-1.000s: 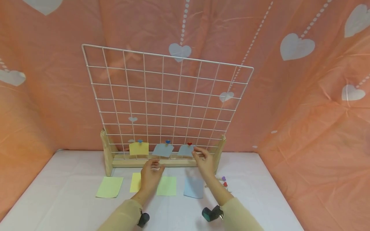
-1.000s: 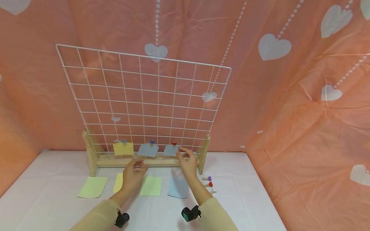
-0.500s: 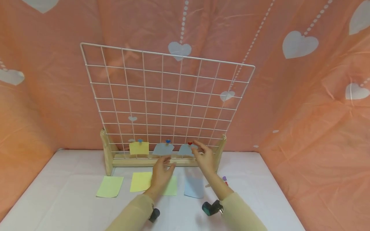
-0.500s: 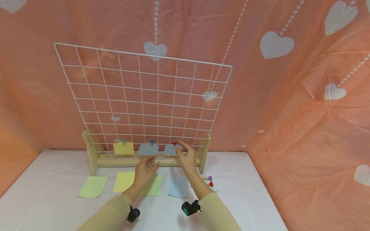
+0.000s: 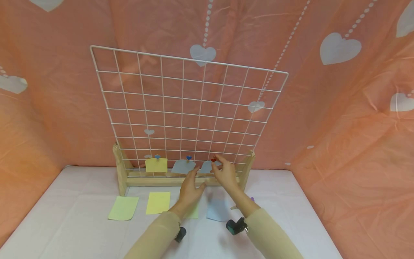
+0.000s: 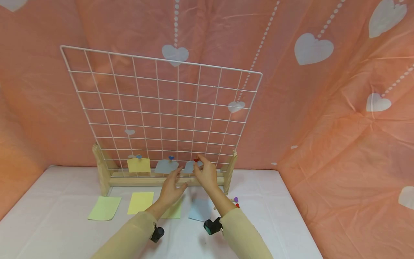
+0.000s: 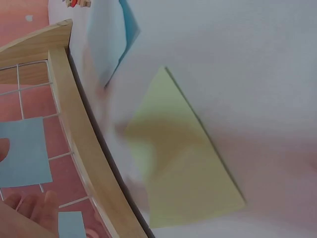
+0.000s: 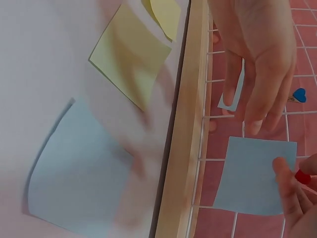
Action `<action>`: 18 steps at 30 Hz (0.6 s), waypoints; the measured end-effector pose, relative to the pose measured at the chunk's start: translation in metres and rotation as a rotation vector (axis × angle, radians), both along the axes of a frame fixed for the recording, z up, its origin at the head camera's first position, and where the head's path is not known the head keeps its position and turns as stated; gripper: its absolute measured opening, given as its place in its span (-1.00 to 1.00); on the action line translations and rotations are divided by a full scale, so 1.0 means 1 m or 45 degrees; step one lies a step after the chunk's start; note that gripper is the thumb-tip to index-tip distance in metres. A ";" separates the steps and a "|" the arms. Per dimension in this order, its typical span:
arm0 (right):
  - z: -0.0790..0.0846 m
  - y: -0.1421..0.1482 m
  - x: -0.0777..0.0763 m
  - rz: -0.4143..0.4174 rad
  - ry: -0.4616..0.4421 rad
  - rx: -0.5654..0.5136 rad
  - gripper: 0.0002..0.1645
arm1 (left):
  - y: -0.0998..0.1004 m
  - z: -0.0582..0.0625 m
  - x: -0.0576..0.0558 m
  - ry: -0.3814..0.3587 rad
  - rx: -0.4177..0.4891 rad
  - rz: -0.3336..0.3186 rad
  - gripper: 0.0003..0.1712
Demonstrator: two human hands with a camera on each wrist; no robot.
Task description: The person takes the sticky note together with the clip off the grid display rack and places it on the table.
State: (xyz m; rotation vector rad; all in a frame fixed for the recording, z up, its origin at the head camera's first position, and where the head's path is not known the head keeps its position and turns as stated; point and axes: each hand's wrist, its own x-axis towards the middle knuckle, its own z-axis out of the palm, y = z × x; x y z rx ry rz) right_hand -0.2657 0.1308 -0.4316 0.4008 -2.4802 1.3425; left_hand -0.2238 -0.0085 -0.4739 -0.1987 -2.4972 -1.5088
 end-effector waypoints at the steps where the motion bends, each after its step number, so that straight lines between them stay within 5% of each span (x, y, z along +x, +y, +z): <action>1: 0.000 0.000 0.000 0.005 -0.008 0.002 -0.53 | 0.001 0.000 -0.001 -0.003 -0.006 -0.006 -0.31; 9: -0.001 0.001 -0.002 -0.022 0.009 0.061 -0.62 | 0.006 0.003 -0.010 0.018 0.012 -0.058 -0.31; 18: -0.001 0.003 -0.005 -0.018 0.088 0.119 -0.69 | 0.012 0.007 -0.022 0.017 0.165 0.022 -0.59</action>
